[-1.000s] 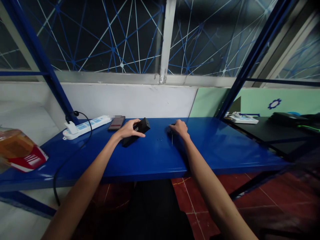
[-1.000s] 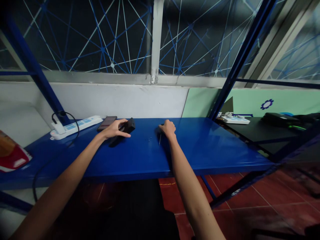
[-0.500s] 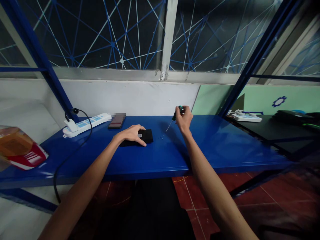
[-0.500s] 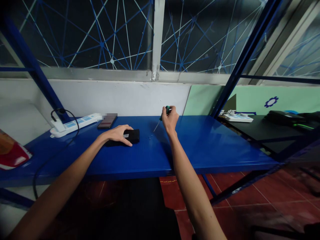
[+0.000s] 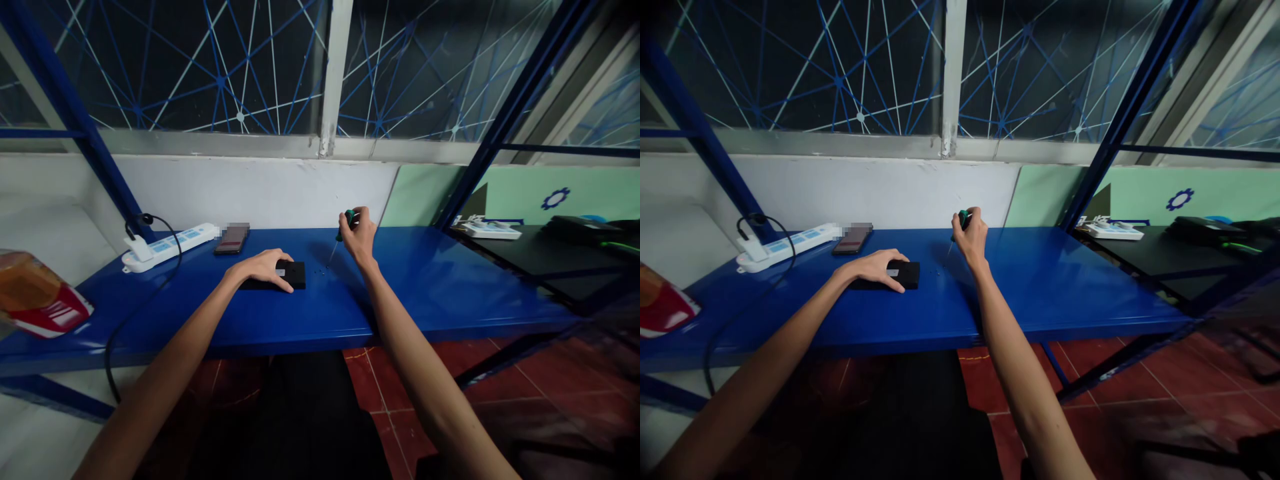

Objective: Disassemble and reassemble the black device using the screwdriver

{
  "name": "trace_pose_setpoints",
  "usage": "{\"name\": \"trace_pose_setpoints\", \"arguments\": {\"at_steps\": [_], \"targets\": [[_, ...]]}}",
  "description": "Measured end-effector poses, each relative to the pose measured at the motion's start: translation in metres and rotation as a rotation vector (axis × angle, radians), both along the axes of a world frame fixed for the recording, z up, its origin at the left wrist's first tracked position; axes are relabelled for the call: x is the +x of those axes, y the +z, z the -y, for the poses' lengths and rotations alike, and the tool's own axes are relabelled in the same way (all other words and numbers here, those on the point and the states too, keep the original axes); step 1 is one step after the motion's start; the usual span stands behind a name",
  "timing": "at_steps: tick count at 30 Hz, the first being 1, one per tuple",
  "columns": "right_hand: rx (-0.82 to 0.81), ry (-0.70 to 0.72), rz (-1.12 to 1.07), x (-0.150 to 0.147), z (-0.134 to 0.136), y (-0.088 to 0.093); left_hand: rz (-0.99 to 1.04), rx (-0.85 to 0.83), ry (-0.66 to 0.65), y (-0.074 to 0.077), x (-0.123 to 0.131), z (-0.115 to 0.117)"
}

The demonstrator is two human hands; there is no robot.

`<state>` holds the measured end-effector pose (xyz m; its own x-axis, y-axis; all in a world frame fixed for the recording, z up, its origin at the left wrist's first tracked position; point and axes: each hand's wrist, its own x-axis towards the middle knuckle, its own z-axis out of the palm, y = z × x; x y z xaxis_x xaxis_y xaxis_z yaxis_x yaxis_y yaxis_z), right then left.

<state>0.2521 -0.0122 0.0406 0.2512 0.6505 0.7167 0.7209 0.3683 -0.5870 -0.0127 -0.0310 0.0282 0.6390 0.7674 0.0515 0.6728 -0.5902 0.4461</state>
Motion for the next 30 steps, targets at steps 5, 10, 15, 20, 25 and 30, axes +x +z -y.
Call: {"name": "trace_pose_setpoints", "arguments": {"at_steps": [5, 10, 15, 20, 25, 30], "targets": [[0.0, 0.008, -0.028, 0.0, 0.003, 0.002, 0.067, -0.033, -0.02, 0.004, 0.001, 0.002], [0.016, 0.048, -0.206, -0.002, 0.005, 0.004, 0.171, 0.05, -0.017, 0.005, 0.008, 0.005], [-0.033, 0.178, -0.476, -0.01, 0.001, 0.005, 0.349, 0.149, -0.03, -0.004, 0.027, 0.01], [-0.07, 0.279, -0.577, -0.017, 0.0, 0.006, 0.435, 0.207, -0.021, -0.009, 0.043, 0.015], [-0.079, 0.297, -0.588, -0.02, 0.001, 0.005, 0.489, 0.289, 0.025, -0.009, 0.047, 0.018], [-0.076, 0.286, -0.587, -0.019, -0.001, 0.002, 0.5, 0.326, 0.042, -0.011, 0.047, 0.018]]}}
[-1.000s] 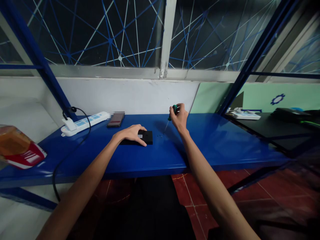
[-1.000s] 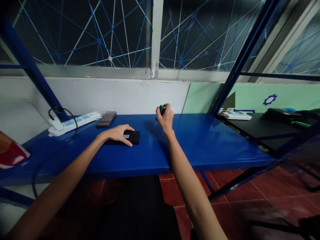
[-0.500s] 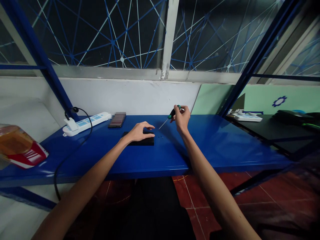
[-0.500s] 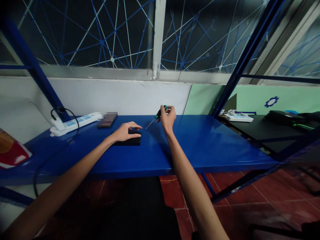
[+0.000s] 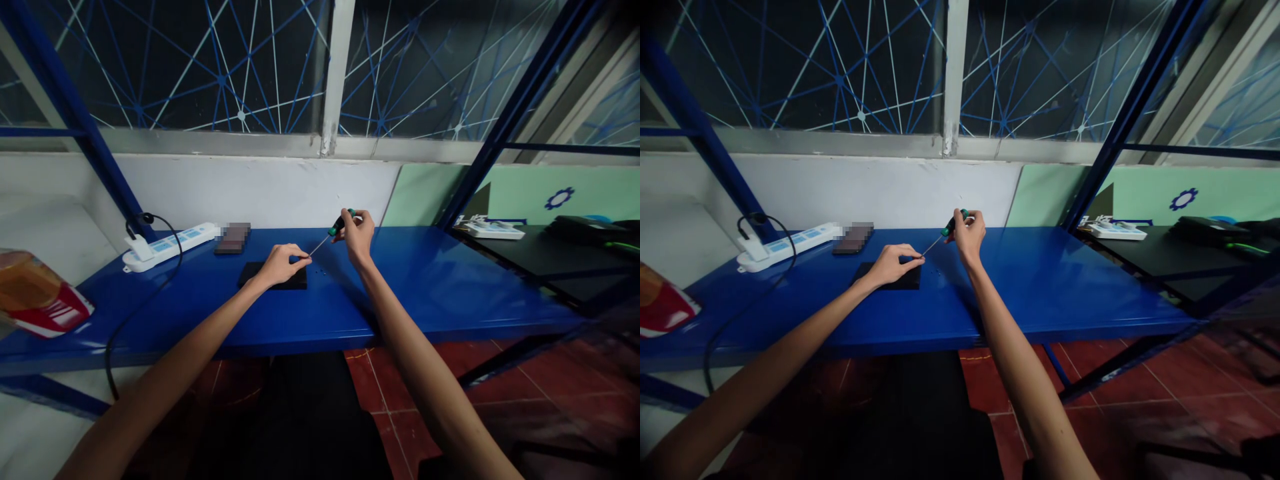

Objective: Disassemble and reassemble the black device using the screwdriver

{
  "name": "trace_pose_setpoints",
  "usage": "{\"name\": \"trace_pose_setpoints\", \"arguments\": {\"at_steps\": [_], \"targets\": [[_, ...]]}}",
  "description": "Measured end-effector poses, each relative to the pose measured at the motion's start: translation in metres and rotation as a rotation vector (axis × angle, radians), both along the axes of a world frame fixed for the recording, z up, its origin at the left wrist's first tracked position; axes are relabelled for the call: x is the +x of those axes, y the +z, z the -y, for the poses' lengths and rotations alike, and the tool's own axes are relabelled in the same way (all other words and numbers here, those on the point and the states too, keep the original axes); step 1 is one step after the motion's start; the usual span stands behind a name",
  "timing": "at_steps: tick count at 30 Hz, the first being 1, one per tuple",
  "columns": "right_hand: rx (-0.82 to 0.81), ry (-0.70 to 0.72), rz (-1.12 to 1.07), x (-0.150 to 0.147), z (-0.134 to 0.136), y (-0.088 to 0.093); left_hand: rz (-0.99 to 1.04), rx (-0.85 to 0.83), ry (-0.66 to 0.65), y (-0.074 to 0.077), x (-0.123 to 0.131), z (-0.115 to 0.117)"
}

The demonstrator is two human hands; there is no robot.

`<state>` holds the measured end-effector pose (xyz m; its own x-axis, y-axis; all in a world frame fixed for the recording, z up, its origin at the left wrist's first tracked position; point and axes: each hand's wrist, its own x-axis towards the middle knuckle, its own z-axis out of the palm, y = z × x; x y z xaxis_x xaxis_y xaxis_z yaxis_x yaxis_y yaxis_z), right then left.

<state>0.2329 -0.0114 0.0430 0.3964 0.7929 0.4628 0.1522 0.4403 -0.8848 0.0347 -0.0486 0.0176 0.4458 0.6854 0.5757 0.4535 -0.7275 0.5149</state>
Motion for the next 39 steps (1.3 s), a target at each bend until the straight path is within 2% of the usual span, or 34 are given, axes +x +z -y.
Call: {"name": "trace_pose_setpoints", "arguments": {"at_steps": [14, 18, 24, 32, 34, 36, 39], "targets": [[0.126, -0.038, 0.128, -0.01, 0.02, 0.01, -0.015, 0.031, 0.086, -0.005, -0.003, -0.006], [0.18, 0.024, 0.099, -0.01, 0.021, 0.011, -0.017, 0.0, 0.106, -0.003, -0.004, -0.007], [0.12, 0.05, 0.056, -0.007, 0.015, 0.01, 0.007, -0.035, 0.093, 0.003, -0.006, -0.004], [0.175, 0.085, -0.117, -0.003, 0.01, 0.009, -0.046, -0.12, 0.112, 0.011, -0.012, -0.005], [0.168, 0.08, -0.153, -0.001, 0.009, 0.01, -0.113, -0.213, 0.068, 0.015, -0.018, -0.005], [0.176, 0.065, -0.194, 0.001, 0.008, 0.011, -0.217, -0.326, -0.042, 0.018, -0.024, -0.005], [0.215, 0.034, -0.26, 0.004, 0.007, 0.013, -0.366, -0.368, -0.158, 0.018, -0.027, -0.004]]}}
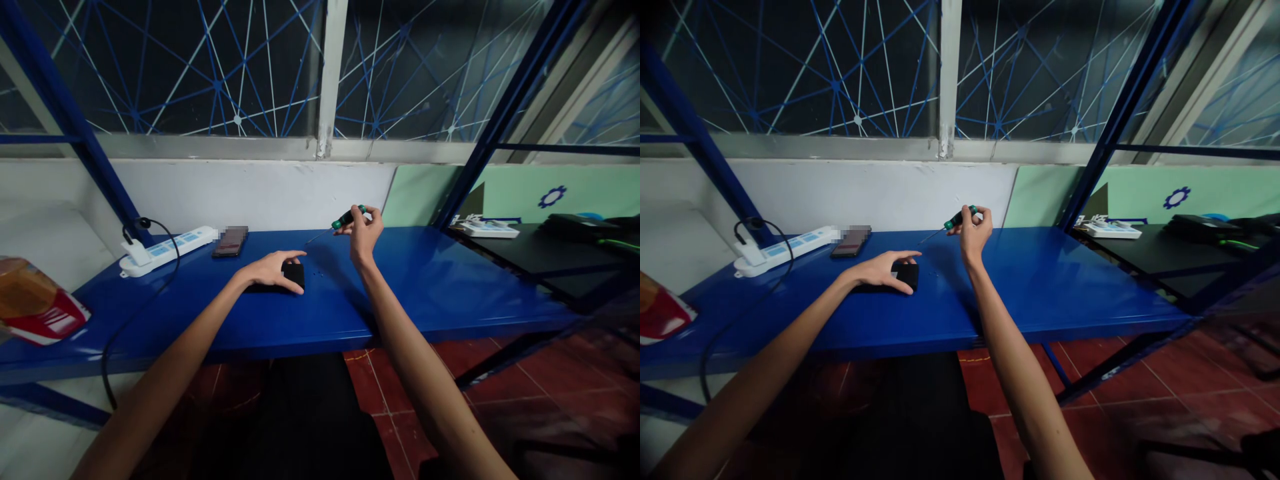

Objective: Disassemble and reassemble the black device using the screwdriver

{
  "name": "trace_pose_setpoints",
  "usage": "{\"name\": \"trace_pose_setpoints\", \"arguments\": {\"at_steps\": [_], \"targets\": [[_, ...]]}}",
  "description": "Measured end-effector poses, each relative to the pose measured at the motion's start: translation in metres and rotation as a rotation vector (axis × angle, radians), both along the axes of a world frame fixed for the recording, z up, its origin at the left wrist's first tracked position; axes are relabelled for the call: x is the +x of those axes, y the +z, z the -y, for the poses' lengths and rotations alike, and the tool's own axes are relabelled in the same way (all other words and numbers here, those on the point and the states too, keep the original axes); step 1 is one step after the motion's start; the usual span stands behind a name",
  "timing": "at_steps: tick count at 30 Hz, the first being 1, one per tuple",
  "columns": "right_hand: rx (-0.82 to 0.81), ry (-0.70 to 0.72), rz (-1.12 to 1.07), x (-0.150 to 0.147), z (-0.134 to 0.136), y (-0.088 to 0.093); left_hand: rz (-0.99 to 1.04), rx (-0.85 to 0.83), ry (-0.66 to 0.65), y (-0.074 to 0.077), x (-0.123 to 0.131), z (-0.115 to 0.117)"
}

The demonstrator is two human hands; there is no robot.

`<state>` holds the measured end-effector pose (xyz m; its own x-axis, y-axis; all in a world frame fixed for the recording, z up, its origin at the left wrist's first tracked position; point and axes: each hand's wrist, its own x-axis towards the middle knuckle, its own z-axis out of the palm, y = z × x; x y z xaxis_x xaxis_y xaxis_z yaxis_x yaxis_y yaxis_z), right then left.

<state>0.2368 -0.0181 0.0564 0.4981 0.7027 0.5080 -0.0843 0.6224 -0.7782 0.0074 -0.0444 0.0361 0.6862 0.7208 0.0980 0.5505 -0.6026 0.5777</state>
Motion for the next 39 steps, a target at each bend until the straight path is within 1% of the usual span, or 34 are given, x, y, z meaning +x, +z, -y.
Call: {"name": "trace_pose_setpoints", "arguments": {"at_steps": [2, 4, 7, 11, 14, 19, 28, 39], "targets": [[0.02, -0.018, -0.038, 0.002, -0.001, 0.002, -0.036, 0.024, -0.003, 0.0, 0.001, 0.0], [0.027, -0.024, -0.057, 0.004, -0.001, 0.003, -0.009, 0.032, 0.014, 0.001, 0.001, 0.001], [0.031, -0.023, -0.052, 0.006, 0.0, 0.006, 0.138, 0.013, 0.035, 0.008, -0.003, 0.001], [0.039, -0.018, -0.01, 0.005, 0.002, 0.006, 0.399, -0.043, 0.121, 0.019, -0.017, 0.002], [0.017, 0.005, 0.038, 0.001, 0.004, 0.005, 0.479, -0.09, 0.129, 0.023, -0.024, 0.001], [-0.001, 0.033, 0.096, -0.005, 0.008, 0.004, 0.479, -0.111, 0.107, 0.021, -0.022, 0.001], [-0.002, -0.007, 0.218, -0.008, 0.009, 0.002, 0.466, -0.124, 0.101, 0.021, -0.02, 0.003], [-0.008, -0.013, 0.225, -0.011, 0.011, 0.003, 0.429, -0.091, 0.075, 0.024, -0.019, 0.006]]}}
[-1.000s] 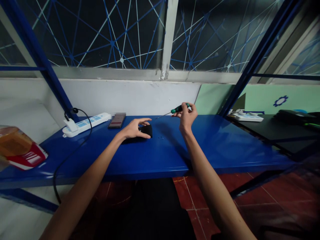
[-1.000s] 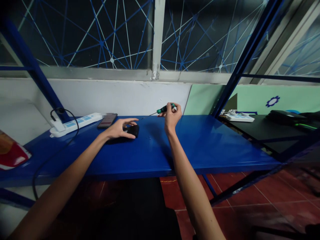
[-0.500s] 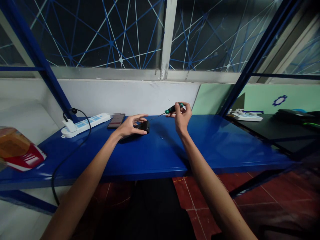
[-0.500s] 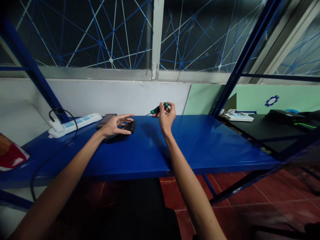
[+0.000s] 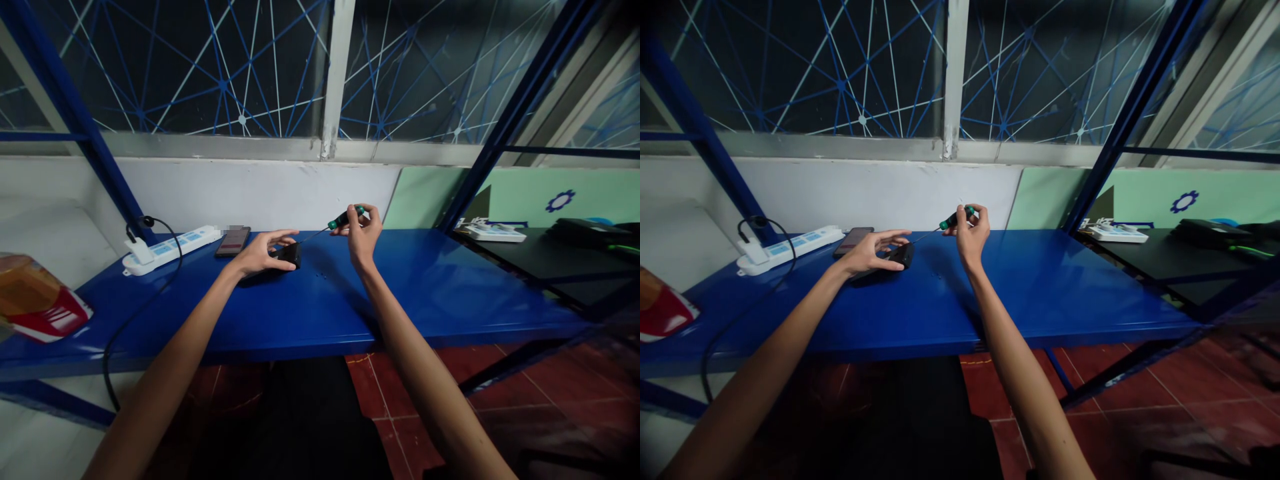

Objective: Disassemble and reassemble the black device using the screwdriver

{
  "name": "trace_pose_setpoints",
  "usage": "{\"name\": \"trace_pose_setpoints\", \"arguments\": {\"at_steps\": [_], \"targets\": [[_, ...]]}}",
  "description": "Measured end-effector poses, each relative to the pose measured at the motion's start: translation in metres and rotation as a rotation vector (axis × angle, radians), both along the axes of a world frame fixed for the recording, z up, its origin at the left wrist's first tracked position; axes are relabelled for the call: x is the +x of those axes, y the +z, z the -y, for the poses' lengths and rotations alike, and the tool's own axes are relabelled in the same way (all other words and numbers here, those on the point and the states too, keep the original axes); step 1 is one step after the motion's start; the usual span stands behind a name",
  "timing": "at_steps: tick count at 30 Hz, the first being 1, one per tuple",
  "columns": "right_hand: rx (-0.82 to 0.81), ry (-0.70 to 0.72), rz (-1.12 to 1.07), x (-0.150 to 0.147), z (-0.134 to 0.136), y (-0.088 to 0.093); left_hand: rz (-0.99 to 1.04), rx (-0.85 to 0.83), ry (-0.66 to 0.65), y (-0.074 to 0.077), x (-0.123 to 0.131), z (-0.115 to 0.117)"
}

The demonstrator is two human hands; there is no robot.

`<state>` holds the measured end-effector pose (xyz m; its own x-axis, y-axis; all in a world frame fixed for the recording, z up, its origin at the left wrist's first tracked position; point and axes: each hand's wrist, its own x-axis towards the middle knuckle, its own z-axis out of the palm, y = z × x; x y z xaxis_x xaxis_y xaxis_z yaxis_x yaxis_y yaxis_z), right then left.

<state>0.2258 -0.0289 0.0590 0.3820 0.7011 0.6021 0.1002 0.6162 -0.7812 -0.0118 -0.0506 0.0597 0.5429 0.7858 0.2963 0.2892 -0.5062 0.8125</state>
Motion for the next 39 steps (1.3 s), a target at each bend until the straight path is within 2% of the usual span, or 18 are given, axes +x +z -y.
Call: {"name": "trace_pose_setpoints", "arguments": {"at_steps": [10, 14, 17, 19, 22, 24, 32, 35, 39], "targets": [[0.013, 0.035, -0.012, 0.001, 0.0, -0.001, -0.009, 0.013, 0.021, 0.0, 0.002, 0.001], [0.007, -0.05, 0.066, 0.008, -0.002, -0.004, -0.038, 0.041, 0.018, -0.004, 0.004, -0.002], [-0.074, -0.081, 0.158, 0.016, -0.007, -0.01, -0.077, 0.068, 0.016, -0.01, 0.005, -0.006], [-0.183, -0.002, 0.159, 0.021, -0.012, -0.016, -0.12, 0.092, 0.01, -0.016, 0.005, -0.01], [-0.381, 0.215, 0.063, 0.026, -0.019, -0.024, -0.187, 0.115, 0.006, -0.025, 0.005, -0.015], [-0.439, 0.271, 0.05, 0.027, -0.022, -0.028, -0.211, 0.126, 0.014, -0.03, 0.004, -0.018], [-0.485, 0.227, 0.194, 0.037, -0.023, -0.046, -0.282, 0.153, 0.038, -0.035, 0.004, -0.02], [-0.558, 0.285, 0.256, 0.044, -0.023, -0.051, -0.31, 0.145, 0.029, -0.037, 0.004, -0.02], [-0.562, 0.332, 0.276, 0.047, -0.019, -0.052, -0.335, 0.145, 0.021, -0.038, 0.005, -0.02]]}}
